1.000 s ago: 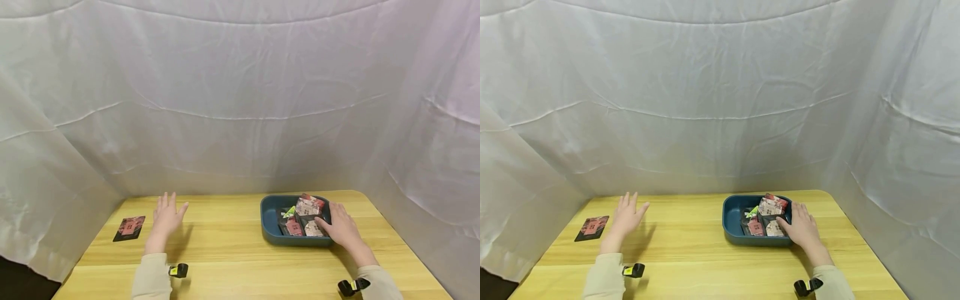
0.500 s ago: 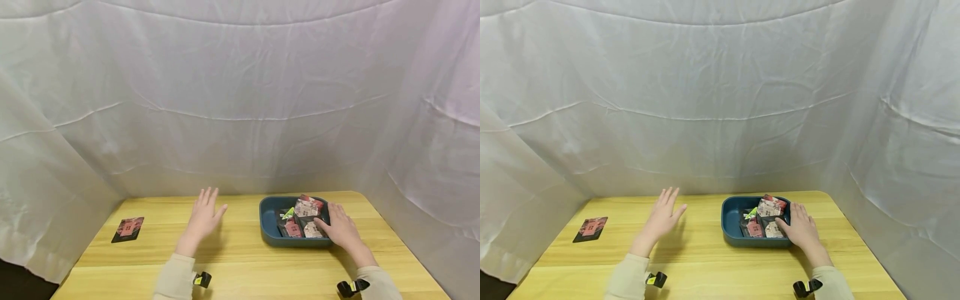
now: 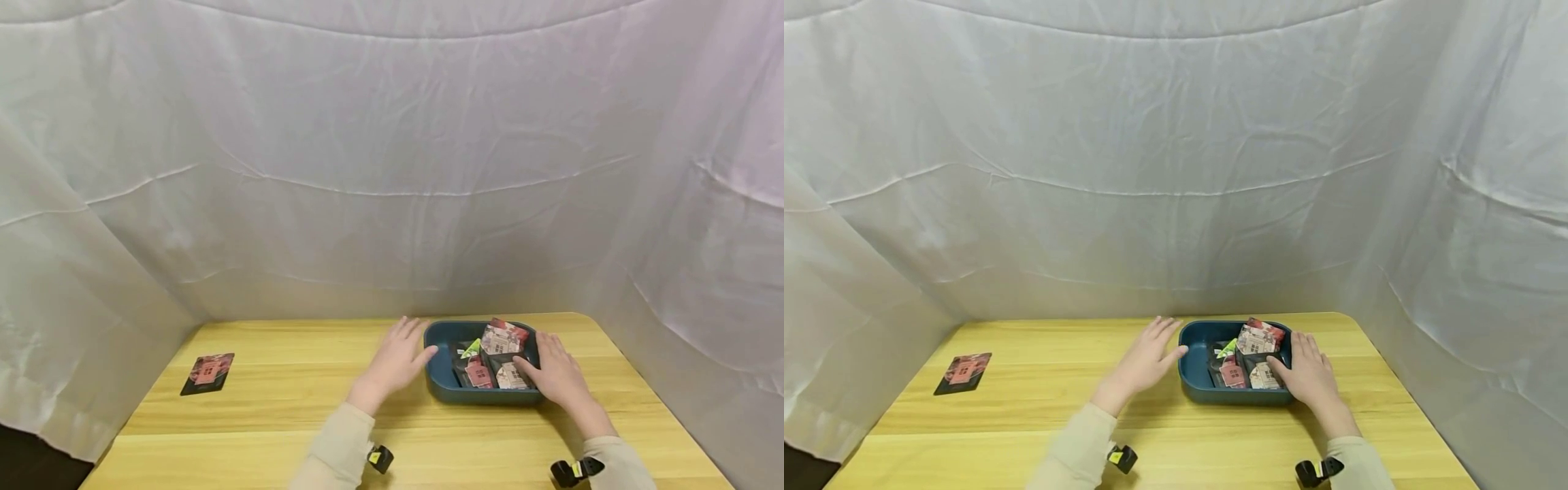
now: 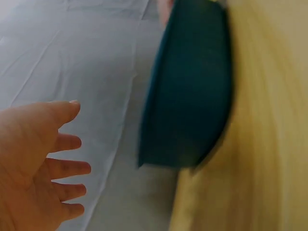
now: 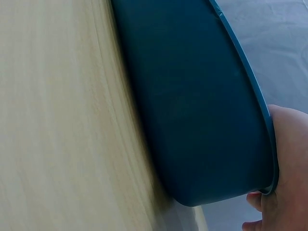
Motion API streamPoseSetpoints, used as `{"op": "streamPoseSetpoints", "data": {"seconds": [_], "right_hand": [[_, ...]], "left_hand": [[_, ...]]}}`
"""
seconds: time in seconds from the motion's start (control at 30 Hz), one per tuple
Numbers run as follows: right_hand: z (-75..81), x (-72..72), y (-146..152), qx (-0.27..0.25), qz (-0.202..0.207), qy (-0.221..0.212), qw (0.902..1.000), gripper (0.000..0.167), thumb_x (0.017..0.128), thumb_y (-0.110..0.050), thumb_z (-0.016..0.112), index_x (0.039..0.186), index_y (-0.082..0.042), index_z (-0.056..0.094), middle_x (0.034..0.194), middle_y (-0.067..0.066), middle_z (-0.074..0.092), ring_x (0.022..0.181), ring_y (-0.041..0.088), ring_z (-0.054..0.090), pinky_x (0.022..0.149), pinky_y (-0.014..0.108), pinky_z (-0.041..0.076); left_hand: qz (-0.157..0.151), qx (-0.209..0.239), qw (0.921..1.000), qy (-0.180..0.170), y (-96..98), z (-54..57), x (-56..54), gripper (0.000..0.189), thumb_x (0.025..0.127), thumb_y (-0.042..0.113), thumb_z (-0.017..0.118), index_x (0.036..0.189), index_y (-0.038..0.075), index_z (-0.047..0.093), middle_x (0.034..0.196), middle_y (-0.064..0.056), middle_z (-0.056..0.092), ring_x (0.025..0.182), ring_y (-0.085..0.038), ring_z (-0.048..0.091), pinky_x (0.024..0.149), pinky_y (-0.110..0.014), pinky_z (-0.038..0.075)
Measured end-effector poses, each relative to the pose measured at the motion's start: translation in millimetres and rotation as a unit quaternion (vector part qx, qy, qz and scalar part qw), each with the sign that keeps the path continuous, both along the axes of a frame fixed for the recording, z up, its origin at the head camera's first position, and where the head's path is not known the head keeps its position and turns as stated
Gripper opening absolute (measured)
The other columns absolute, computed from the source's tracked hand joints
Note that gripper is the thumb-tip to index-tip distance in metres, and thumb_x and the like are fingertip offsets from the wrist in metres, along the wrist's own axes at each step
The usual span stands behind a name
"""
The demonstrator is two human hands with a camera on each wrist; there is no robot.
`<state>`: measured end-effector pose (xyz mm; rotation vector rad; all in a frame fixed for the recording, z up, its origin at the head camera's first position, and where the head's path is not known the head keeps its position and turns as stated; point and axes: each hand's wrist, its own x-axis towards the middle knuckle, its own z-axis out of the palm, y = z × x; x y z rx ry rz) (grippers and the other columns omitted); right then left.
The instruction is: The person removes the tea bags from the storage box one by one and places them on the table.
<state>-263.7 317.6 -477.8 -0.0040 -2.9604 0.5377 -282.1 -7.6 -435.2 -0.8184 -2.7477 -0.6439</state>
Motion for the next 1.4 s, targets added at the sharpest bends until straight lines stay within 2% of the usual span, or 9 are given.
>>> {"op": "streamPoseSetpoints", "data": {"seconds": [0.2, 0.33, 0.6, 0.67, 0.8, 0.9, 1.03, 1.2, 1.4], "right_hand": [[0.7, 0.4, 1, 0.002, 0.0, 0.001, 1.0, 0.095, 0.096, -0.058, 0.047, 0.15, 0.013, 0.015, 0.153, 0.038, 0.017, 0.143, 0.053, 0.013, 0.112, 0.071, 0.015], [0.7, 1.8, 2, 0.001, -0.001, 0.002, 1.0, 0.095, 0.096, -0.058, 0.048, 0.149, 0.013, 0.016, 0.153, 0.038, 0.017, 0.143, 0.053, 0.014, 0.112, 0.071, 0.016], [-0.7, 2.6, 2, -0.001, -0.002, 0.002, 1.0, 0.095, 0.095, -0.058, 0.048, 0.149, 0.013, 0.016, 0.153, 0.038, 0.018, 0.143, 0.053, 0.014, 0.113, 0.07, 0.016], [-0.9, 1.8, 2, 0.0, -0.002, 0.004, 1.0, 0.094, 0.096, -0.057, 0.049, 0.149, 0.013, 0.016, 0.153, 0.038, 0.018, 0.143, 0.053, 0.015, 0.113, 0.07, 0.017], [-1.1, 1.1, 1, 0.001, 0.002, 0.011, 0.9999, 0.094, 0.095, -0.056, 0.05, 0.149, 0.014, 0.018, 0.152, 0.038, 0.02, 0.143, 0.053, 0.016, 0.112, 0.07, 0.019], [-2.1, 0.6, 1, 0.003, 0.003, 0.013, 0.9999, 0.093, 0.095, -0.056, 0.05, 0.149, 0.014, 0.019, 0.152, 0.038, 0.021, 0.142, 0.053, 0.017, 0.112, 0.069, 0.02], [-2.4, 0.5, 0, 0.002, 0.002, 0.011, 0.9999, 0.094, 0.095, -0.056, 0.05, 0.149, 0.014, 0.018, 0.152, 0.038, 0.02, 0.143, 0.053, 0.017, 0.112, 0.069, 0.02], [-0.8, 0.8, 1, -0.002, 0.003, 0.007, 1.0, 0.094, 0.095, -0.057, 0.05, 0.149, 0.013, 0.017, 0.153, 0.038, 0.019, 0.143, 0.052, 0.016, 0.112, 0.069, 0.019], [-1.3, 0.5, 2, -0.004, 0.004, 0.005, 1.0, 0.093, 0.096, -0.055, 0.05, 0.15, 0.013, 0.017, 0.153, 0.037, 0.019, 0.143, 0.052, 0.015, 0.112, 0.07, 0.018]], "left_hand": [[-0.041, -0.049, 0.9978, 0.018, 33.4, -13.8, 1.3, 0.052, 0.103, 0.043, 0.043, 0.143, 0.012, 0.048, 0.147, -0.012, 0.049, 0.142, -0.033, 0.039, 0.12, -0.043, 0.028], [-0.057, -0.073, 0.9953, 0.025, 50.0, -22.8, 2.3, 0.046, 0.103, 0.04, 0.045, 0.139, 0.013, 0.053, 0.143, -0.01, 0.054, 0.14, -0.03, 0.042, 0.119, -0.04, 0.032], [-0.049, -0.12, 0.9903, 0.05, 67.8, -32.8, 4.2, 0.043, 0.102, 0.042, 0.044, 0.133, 0.016, 0.06, 0.133, -0.004, 0.062, 0.136, -0.024, 0.048, 0.118, -0.035, 0.033], [-0.043, -0.139, 0.9886, 0.039, 69.9, -32.3, 5.3, 0.045, 0.103, 0.045, 0.041, 0.135, 0.019, 0.058, 0.134, -0.003, 0.062, 0.137, -0.024, 0.046, 0.118, -0.037, 0.033], [-0.02, -0.173, 0.9848, -0.004, 72.1, -29.9, 8.3, 0.049, 0.103, 0.05, 0.033, 0.14, 0.024, 0.053, 0.138, -0.002, 0.06, 0.14, -0.024, 0.042, 0.118, -0.04, 0.031], [-0.008, -0.183, 0.9828, -0.023, 73.1, -28.6, 9.2, 0.051, 0.103, 0.053, 0.032, 0.141, 0.026, 0.052, 0.137, 0.0, 0.06, 0.139, -0.024, 0.043, 0.118, -0.041, 0.031], [-0.004, -0.165, 0.9861, -0.016, 73.1, -28.9, 8.3, 0.05, 0.102, 0.053, 0.036, 0.139, 0.024, 0.054, 0.134, 0.0, 0.062, 0.133, -0.022, 0.049, 0.115, -0.04, 0.034], [-0.005, -0.083, 0.9965, 0.006, 70.9, -32.7, 5.7, 0.038, 0.101, 0.043, 0.048, 0.127, 0.019, 0.063, 0.122, -0.001, 0.066, 0.119, -0.019, 0.058, 0.109, -0.037, 0.04], [-0.013, 0.0, 0.9998, 0.014, 68.1, -33.8, 6.8, 0.024, 0.098, 0.035, 0.056, 0.106, 0.018, 0.072, 0.106, 0.002, 0.068, 0.104, -0.017, 0.062, 0.101, -0.034, 0.046]]}}
